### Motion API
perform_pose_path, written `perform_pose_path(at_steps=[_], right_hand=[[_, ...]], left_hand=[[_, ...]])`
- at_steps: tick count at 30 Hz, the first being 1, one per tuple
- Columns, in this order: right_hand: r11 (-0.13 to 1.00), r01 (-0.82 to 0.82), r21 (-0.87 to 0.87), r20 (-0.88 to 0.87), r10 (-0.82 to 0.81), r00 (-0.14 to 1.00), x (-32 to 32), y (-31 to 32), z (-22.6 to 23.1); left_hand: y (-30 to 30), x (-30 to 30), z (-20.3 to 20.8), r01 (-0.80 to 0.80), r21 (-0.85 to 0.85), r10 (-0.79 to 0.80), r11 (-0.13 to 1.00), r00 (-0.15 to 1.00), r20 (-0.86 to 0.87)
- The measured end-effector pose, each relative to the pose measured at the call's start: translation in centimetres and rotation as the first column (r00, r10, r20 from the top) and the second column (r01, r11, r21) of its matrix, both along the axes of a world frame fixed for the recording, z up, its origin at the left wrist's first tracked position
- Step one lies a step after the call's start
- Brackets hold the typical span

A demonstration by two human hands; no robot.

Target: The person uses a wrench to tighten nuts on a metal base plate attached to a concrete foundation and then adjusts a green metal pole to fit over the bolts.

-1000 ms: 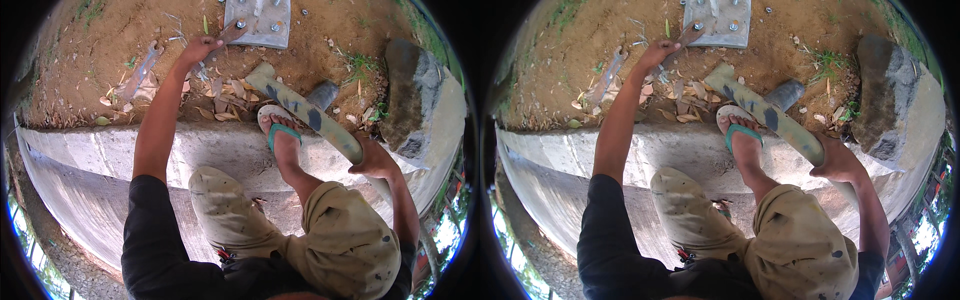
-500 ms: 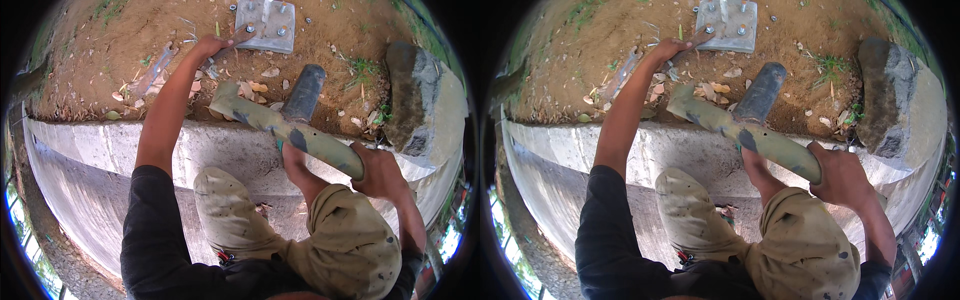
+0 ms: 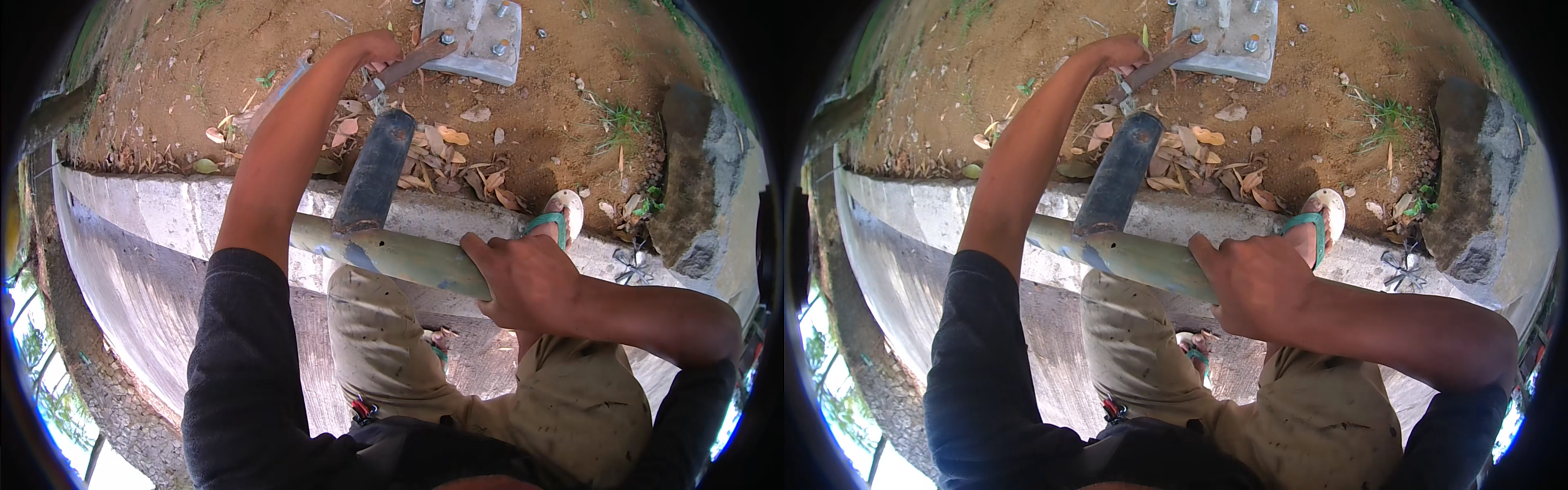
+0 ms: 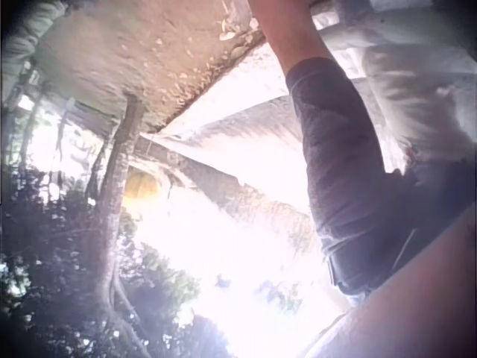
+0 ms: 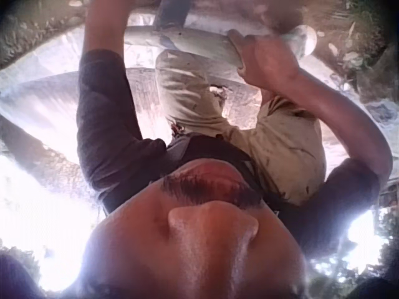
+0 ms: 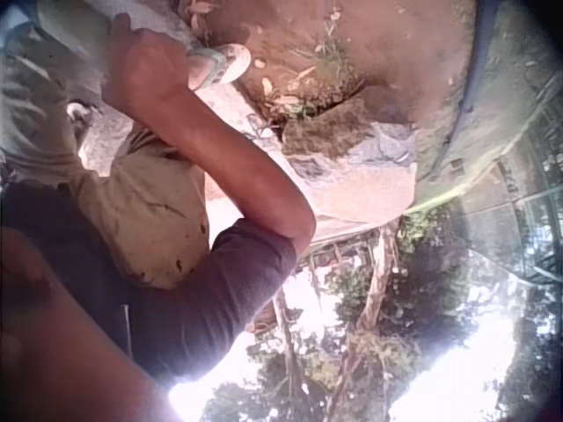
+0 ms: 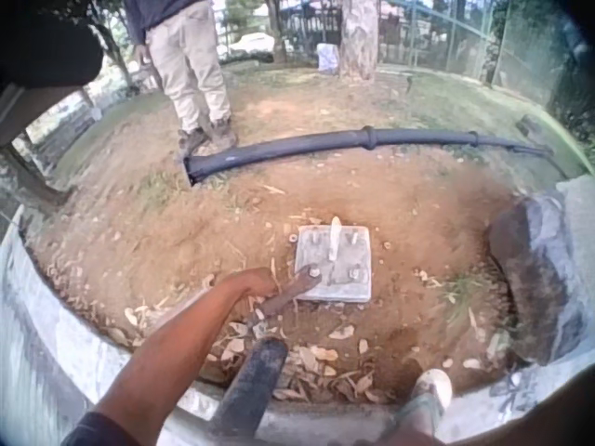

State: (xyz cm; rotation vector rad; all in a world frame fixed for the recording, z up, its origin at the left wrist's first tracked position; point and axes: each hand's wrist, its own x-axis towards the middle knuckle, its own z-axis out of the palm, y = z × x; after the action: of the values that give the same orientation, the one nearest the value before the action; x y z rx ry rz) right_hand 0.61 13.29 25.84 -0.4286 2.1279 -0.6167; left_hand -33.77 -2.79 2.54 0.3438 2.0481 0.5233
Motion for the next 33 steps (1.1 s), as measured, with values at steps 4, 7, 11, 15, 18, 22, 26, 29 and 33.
perform_pose_path(at_steps=[4, 7, 11, 15, 18, 22, 26, 29, 33], right_hand=[[1.000, -0.014, -0.007, -0.025, 0.014, 1.000, -1.8, -2.6, 0.2], [0.999, 0.002, 0.042, -0.040, -0.001, 0.999, -2.5, -4.3, -0.6], [0.994, 0.064, 0.085, -0.030, -0.061, 0.998, -3.2, -5.7, -1.6], [0.982, 0.186, 0.018, -0.107, -0.184, 0.977, -3.7, -6.6, -3.5], [0.970, 0.241, 0.009, -0.103, -0.239, 0.965, -4.1, -7.2, -4.2], [0.966, 0.260, 0.011, -0.135, -0.256, 0.957, -3.6, -7.9, -4.8], [0.963, 0.269, 0.028, -0.221, -0.257, 0.941, -2.2, -8.1, -6.2], [0.950, 0.311, 0.018, -0.261, -0.296, 0.919, -1.5, -8.3, -7.5], [0.938, 0.347, 0.002, -0.249, -0.335, 0.909, -1.3, -9.2, -8.5]], left_hand=[[-1.0, -1.0, -0.8, 0.065, 0.022, -0.066, 0.998, 0.997, 0.048], [-0.3, -1.3, -0.3, 0.132, 0.001, -0.132, 0.991, 0.991, 0.036], [-0.1, -0.6, -0.5, 0.111, 0.058, -0.112, 0.992, 0.994, 0.006], [0.1, -0.7, -0.7, 0.271, -0.020, -0.272, 0.962, 0.956, -0.108], [-0.5, -0.6, -1.1, 0.290, 0.020, -0.285, 0.957, 0.948, -0.140], [-0.5, -0.2, -1.5, 0.261, 0.031, -0.252, 0.965, 0.953, -0.169], [-0.4, -0.6, -1.5, 0.216, 0.006, -0.213, 0.976, 0.967, -0.137], [-0.2, 0.0, -1.1, 0.274, 0.061, -0.264, 0.960, 0.956, -0.126], [-0.9, 0.7, -1.1, 0.189, 0.020, -0.183, 0.982, 0.968, -0.169]])
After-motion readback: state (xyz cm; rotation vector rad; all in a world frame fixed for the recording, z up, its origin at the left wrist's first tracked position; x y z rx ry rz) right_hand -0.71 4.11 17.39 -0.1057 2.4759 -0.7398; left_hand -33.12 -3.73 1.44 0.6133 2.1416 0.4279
